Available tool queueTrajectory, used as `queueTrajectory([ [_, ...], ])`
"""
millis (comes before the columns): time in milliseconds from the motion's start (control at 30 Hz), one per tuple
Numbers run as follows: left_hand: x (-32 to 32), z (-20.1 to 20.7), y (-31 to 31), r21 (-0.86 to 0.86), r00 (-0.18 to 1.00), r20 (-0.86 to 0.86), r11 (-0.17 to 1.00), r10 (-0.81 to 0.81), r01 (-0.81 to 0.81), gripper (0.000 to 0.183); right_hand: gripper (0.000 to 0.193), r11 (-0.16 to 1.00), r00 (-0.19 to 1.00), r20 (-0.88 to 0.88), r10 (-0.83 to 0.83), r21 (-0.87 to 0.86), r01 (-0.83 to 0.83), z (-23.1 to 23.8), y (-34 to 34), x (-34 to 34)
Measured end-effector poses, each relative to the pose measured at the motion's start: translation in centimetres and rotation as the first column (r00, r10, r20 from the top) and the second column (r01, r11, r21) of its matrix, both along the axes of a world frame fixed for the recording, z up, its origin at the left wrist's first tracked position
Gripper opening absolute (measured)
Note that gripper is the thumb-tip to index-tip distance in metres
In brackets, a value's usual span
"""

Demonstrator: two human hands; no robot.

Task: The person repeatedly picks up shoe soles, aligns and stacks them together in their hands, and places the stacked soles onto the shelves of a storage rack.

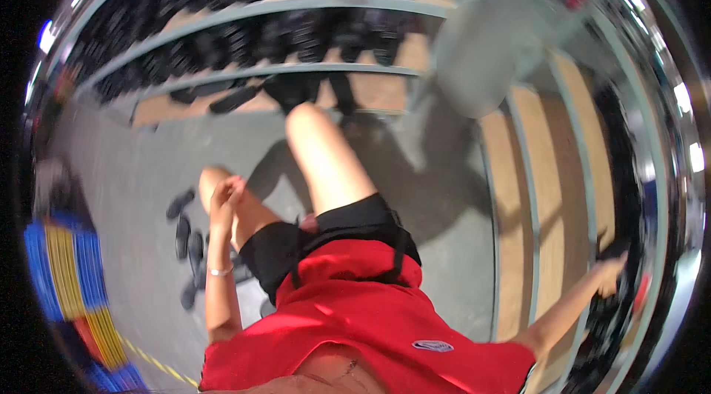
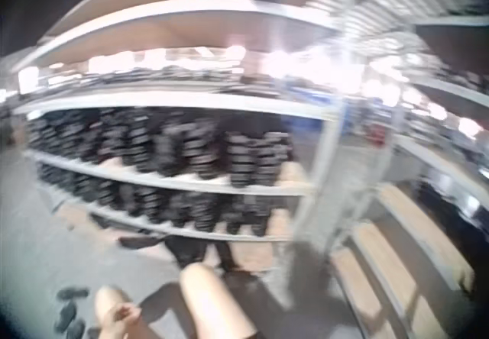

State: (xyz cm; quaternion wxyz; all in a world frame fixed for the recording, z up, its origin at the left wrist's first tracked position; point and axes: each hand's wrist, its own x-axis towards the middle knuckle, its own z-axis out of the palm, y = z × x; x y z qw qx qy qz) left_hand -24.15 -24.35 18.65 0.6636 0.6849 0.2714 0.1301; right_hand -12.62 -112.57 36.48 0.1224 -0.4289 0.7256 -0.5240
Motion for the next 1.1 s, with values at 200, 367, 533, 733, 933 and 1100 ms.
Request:
queueTrajectory([
  [200,-6.8,-0.7,-1.4,0.31,0.934,0.102,0.881,0.342,-0.356,0.012,0.051,0.132,0.245,-0.437,0.866,-0.273,-0.953,-10.8,8.6,10.3],
  [367,-12.0,-0.9,-4.6,0.516,0.831,0.226,0.661,0.509,-0.545,0.009,0.029,-0.655,-0.659,-0.01,0.752,0.096,-0.75,-18.6,34.8,17.8],
  [533,-15.9,-2.0,-7.5,0.461,0.722,0.283,0.57,0.632,-0.68,0.01,0.029,-0.979,-0.945,-0.286,0.158,0.078,-0.187,-15.8,62.9,12.6],
  [733,-15.7,-0.3,-11.0,0.372,0.65,0.194,0.558,0.735,-0.742,0.013,0.028,-0.914,-0.812,-0.459,-0.361,0.0,0.406,-14.5,77.8,1.1],
  [933,-17.6,-1.1,-13.0,0.256,0.56,0.131,0.517,0.818,-0.817,0.006,0.021,-0.774,-0.716,-0.357,-0.6,0.03,0.633,-19.0,79.2,-3.9],
  [1100,-19.1,-0.6,-10.8,0.473,0.499,0.087,0.405,0.863,-0.782,0.012,0.016,-0.857,-0.821,-0.368,-0.437,-0.106,0.504,-17.8,77.7,0.4],
])
